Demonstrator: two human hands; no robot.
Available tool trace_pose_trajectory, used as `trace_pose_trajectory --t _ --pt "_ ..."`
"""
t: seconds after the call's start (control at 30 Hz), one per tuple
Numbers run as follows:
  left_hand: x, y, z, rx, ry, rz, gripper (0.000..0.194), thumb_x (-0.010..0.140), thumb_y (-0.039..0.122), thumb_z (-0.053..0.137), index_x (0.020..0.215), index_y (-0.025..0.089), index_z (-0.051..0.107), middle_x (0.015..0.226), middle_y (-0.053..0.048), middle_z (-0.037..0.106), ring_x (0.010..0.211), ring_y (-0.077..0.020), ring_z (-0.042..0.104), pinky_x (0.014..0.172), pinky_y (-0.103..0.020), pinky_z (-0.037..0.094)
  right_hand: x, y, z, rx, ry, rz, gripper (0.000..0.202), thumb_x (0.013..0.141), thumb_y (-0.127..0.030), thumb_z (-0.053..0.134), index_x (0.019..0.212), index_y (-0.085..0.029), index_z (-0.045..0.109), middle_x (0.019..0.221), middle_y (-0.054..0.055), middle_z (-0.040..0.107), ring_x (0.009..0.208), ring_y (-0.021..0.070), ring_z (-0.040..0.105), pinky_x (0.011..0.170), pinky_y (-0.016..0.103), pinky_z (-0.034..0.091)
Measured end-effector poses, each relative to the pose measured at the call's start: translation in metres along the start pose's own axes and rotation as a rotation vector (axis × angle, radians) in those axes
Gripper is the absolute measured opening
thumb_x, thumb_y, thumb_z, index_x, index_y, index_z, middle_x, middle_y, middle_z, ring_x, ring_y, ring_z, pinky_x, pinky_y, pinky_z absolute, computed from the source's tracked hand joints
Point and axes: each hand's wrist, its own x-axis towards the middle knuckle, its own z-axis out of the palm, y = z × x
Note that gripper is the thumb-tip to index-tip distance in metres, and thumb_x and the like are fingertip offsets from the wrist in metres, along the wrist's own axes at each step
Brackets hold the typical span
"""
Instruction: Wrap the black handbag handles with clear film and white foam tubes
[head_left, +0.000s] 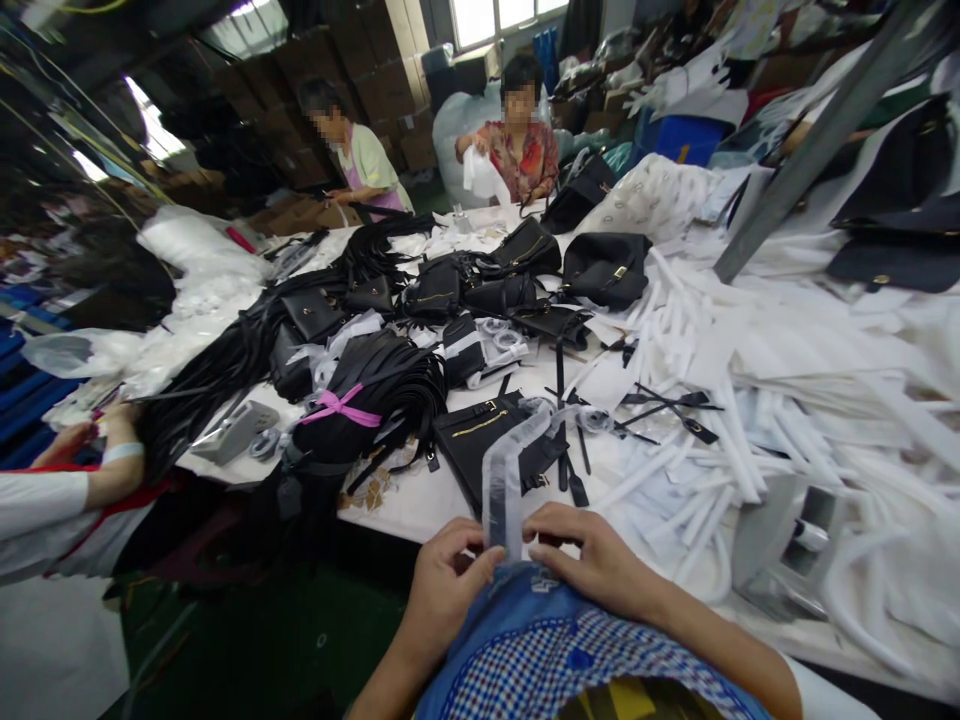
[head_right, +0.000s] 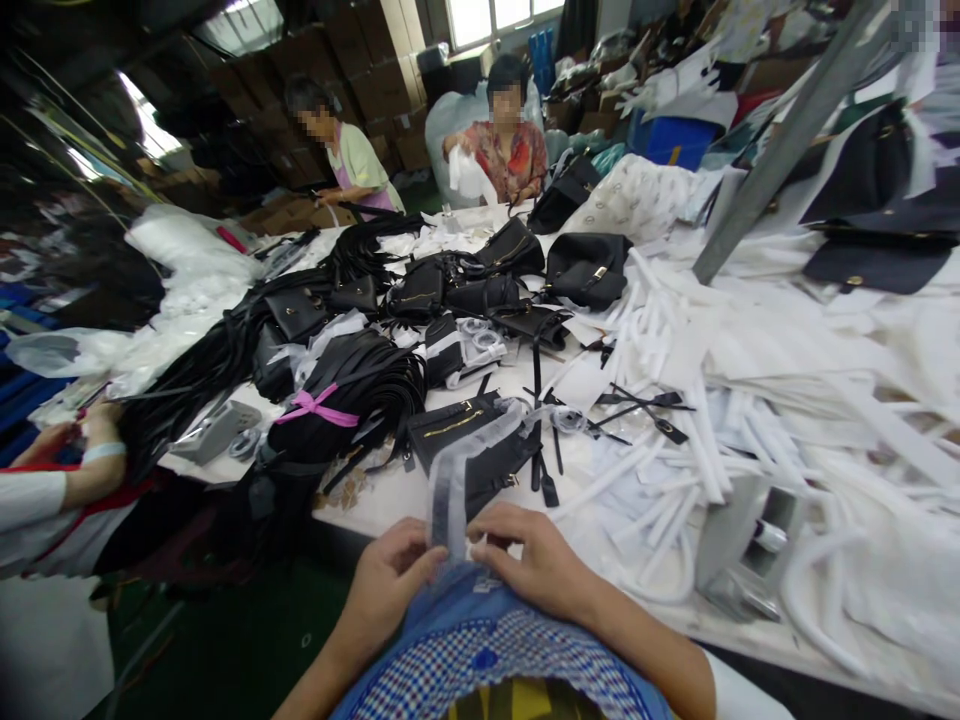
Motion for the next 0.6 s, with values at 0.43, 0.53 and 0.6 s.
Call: trace_pose_trajectory --t 0.43,0.53,0.6 --pt "0.0 -0.024 0.006 -0.076 -0.182 -0.038 0.026 0.08 0.032 0.063 0.101 0.016 0.068 0.092 -0.007 0.064 0.075 -0.0144 0.056 0.062 -0.023 0.044 -0.008 0.02 0.023 0.01 0.109 0.011 0.017 0.086 -0.03 0.059 0.087 -0.02 0.073 0.081 0.005 0.062 0.078 0.0161 0.057 0.07 0.026 0.044" --pt "-0.002 -0.017 0.005 -0.348 -0.207 -0.219 0.028 0.082 0.038 0.061 0.094 0.013 0.066 0.072 -0.001 0.056 0.058 -0.0075 0.044 0.051 -0.018 0.033 -0.012 0.021 0.024 -0.166 0.033 -0.166 0.023 0.09 -0.022 0.05 0.101 -0.022 0.07 0.086 0.007 0.064 0.079 0.016 0.058 0.07 0.025 0.045" --pt "-0.002 -0.016 0.007 -0.384 -0.15 -0.259 0.028 0.08 0.039 0.063 0.086 0.012 0.066 0.064 0.002 0.051 0.053 -0.0056 0.037 0.049 -0.018 0.029 -0.013 0.019 0.023 -0.219 -0.039 -0.233 0.027 0.091 -0.02 0.047 0.103 -0.024 0.07 0.088 0.008 0.065 0.081 0.0166 0.058 0.072 0.027 0.045"
